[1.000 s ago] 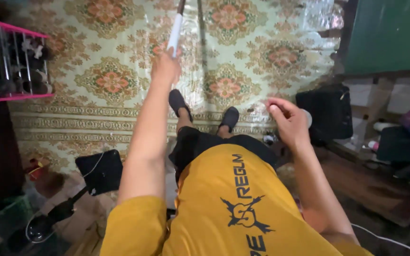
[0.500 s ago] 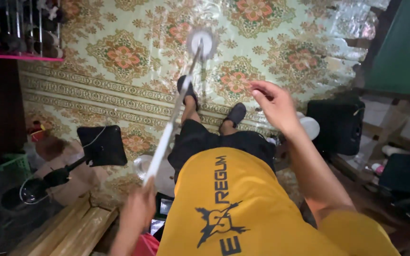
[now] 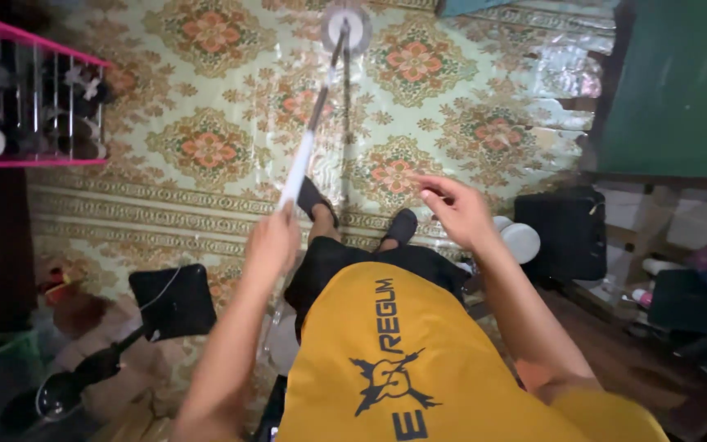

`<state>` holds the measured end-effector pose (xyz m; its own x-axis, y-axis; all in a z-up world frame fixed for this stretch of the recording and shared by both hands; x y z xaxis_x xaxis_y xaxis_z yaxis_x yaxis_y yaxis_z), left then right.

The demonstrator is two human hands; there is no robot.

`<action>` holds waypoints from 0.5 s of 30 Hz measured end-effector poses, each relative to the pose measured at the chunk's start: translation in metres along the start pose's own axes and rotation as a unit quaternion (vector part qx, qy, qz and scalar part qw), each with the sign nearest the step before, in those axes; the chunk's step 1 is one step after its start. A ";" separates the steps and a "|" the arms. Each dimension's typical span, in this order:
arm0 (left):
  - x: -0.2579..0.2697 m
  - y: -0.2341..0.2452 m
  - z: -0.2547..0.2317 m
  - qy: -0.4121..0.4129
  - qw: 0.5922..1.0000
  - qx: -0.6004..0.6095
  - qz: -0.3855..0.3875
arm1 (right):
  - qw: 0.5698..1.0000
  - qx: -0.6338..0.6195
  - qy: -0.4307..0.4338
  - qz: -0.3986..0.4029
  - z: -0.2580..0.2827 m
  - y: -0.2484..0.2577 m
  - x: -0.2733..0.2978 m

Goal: The recorder is mopping the floor in a home environment using a spin mop and bucket.

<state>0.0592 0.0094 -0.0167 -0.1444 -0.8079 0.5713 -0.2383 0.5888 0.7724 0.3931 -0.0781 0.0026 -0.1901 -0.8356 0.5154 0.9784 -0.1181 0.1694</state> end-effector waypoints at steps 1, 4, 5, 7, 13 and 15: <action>-0.040 0.001 -0.005 -0.007 1.000 0.000 0.001 | 1.000 0.001 0.000 -0.007 0.001 0.004 0.006; -0.142 0.014 -0.039 -0.113 0.991 -0.039 -0.062 | 0.990 0.109 0.035 -0.080 0.005 0.020 0.024; -0.167 0.017 -0.044 -0.088 0.994 -0.035 -0.053 | 0.989 0.103 0.035 -0.103 0.002 0.025 0.030; -0.194 0.025 -0.051 -0.062 0.997 -0.030 -0.041 | 0.987 0.099 0.033 -0.125 0.002 0.030 0.042; -0.131 0.017 -0.003 -0.063 0.995 -0.026 -0.068 | 0.987 0.111 0.025 -0.115 -0.010 0.040 0.046; -0.080 -0.005 0.033 -0.063 0.995 -0.067 -0.028 | 0.991 0.101 0.042 -0.077 -0.021 0.040 0.035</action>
<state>0.0408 0.0702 -0.0754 -0.2551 -0.8314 0.4937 -0.1202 0.5339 0.8370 0.4277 -0.1238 0.0097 -0.3196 -0.8587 0.4007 0.9008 -0.1442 0.4095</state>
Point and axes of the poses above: each hand's wrist, its own x-axis away from the middle knuckle, its own y-axis out of the back of the hand, z = x × y, the point moved 6 cm from there along -x, towards the middle knuckle, and after that the axes turned 2 degrees about -x, right-handed, at the moved point
